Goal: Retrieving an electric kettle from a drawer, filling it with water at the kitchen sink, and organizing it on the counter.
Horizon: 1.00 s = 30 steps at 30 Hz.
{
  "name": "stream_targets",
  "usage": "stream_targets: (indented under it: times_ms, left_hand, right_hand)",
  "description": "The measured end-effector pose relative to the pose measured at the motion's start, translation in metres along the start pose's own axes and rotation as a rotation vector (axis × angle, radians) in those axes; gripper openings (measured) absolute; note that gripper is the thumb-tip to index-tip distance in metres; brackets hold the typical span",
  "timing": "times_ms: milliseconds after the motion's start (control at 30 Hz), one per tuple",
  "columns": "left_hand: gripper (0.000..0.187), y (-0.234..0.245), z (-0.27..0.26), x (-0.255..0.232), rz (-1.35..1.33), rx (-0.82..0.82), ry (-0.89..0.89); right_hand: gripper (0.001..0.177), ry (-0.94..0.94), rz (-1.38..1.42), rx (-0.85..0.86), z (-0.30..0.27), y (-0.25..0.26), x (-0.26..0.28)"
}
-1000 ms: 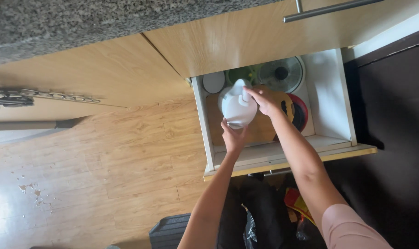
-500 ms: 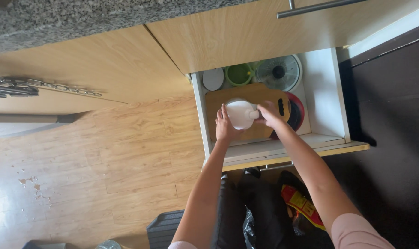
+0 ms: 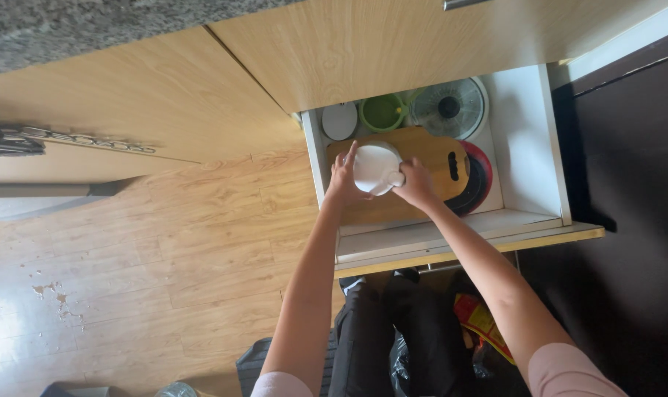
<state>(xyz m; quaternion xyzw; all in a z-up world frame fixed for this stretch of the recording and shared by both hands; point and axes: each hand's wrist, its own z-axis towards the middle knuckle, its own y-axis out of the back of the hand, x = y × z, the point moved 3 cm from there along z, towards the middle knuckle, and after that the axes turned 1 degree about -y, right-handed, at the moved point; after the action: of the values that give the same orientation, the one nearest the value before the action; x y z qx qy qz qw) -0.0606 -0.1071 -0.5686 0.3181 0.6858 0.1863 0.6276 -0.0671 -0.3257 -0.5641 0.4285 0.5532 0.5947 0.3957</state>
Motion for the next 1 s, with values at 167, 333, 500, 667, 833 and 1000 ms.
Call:
stream_targets:
  times_ms: [167,333,500,667,833,1000]
  left_hand:
    - [0.115,-0.032,0.036,0.031,-0.356,-0.182,0.07]
    - [0.065,-0.114,0.078,0.135,-0.629,-0.406,0.504]
    - [0.058,-0.129,0.123,0.177,-0.333,-0.535,0.524]
    - [0.07,-0.134,0.146,0.206,-0.383,-0.568,0.43]
    - [0.097,-0.159,0.185,0.246,-0.398,-0.549,0.401]
    - [0.117,-0.157,0.201,0.25,-0.339,-0.59,0.523]
  right_hand:
    - [0.037,-0.246,0.823,0.029,-0.001,-0.065,-0.044]
    - [0.032,-0.209,0.919,-0.08,-0.004,-0.056,-0.054]
    - [0.032,-0.268,0.903,-0.173,-0.004,-0.051,-0.05]
    - [0.032,-0.338,0.895,-0.13,-0.017,-0.057,-0.049]
    - [0.036,-0.267,0.946,-0.15,-0.017,-0.057,-0.042]
    - [0.032,-0.284,0.991,-0.136,-0.019,-0.062,-0.039]
